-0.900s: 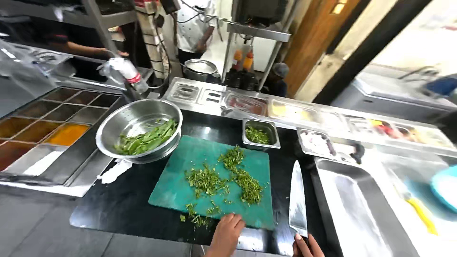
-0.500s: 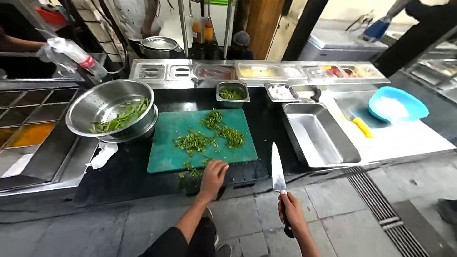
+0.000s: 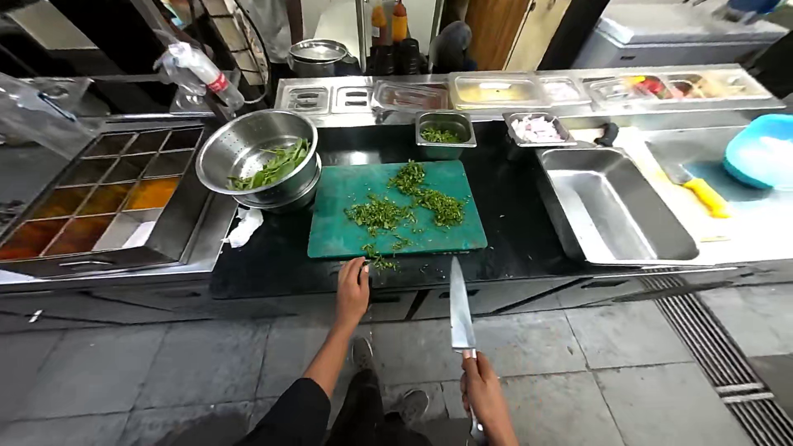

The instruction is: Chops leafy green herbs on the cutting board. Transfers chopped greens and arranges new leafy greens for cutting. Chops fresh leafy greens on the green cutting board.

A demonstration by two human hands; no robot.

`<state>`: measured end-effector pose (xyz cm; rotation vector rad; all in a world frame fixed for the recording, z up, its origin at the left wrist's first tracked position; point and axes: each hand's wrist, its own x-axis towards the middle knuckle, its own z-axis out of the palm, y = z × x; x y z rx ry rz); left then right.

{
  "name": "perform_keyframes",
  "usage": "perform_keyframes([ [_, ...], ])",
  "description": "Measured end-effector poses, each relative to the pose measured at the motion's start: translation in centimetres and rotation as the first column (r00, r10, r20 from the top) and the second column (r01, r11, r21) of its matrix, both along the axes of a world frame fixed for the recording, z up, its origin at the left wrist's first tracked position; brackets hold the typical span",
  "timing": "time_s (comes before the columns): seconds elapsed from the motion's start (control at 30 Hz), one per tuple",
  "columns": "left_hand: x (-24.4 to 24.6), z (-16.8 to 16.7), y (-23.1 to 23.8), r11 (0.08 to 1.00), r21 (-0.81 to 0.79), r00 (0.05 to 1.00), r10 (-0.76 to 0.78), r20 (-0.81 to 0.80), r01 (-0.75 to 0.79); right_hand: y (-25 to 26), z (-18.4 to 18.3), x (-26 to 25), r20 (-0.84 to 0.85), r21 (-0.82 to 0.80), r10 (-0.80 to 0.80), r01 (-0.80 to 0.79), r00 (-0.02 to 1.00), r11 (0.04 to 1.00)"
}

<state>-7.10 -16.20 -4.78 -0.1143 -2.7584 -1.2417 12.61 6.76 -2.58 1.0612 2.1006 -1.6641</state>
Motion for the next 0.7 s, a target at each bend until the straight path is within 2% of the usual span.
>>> perform_keyframes([
  [0.13, -0.2, 0.7, 0.1, 0.997, 0.024, 0.997, -0.073, 0.029, 0.072, -3.6, -0.2, -0.6, 0.076, 0.043, 0.128, -0.131, 0.989, 0.990],
  [0.23, -1.0, 0.8, -0.9, 0.974, 0.177, 0.989, -0.147, 0.020, 0.141, -6.1, 0.2, -1.1, 0.107, 0.074, 0.201, -0.209, 0.974, 0.975],
  [0.33, -1.7, 0.9, -1.7, 0.926, 0.339, 0.976, -0.202, 0.076, 0.166, -8.9, 0.6, -1.4, 0.132, 0.085, 0.212, -0.224, 0.968, 0.971],
  [0.53, -1.6, 0.7, -0.3, 0.816, 0.574, 0.943, -0.243, 0.226, 0.072, -15.8, 0.9, -2.2, 0.136, -0.003, 0.127, -0.128, 0.983, 0.992],
  [0.7, -1.5, 0.4, 0.4, 0.687, 0.725, 0.917, -0.261, 0.302, -0.043, -21.2, 0.4, -3.1, -0.022, -0.225, -0.117, 0.109, 0.993, 0.968],
])
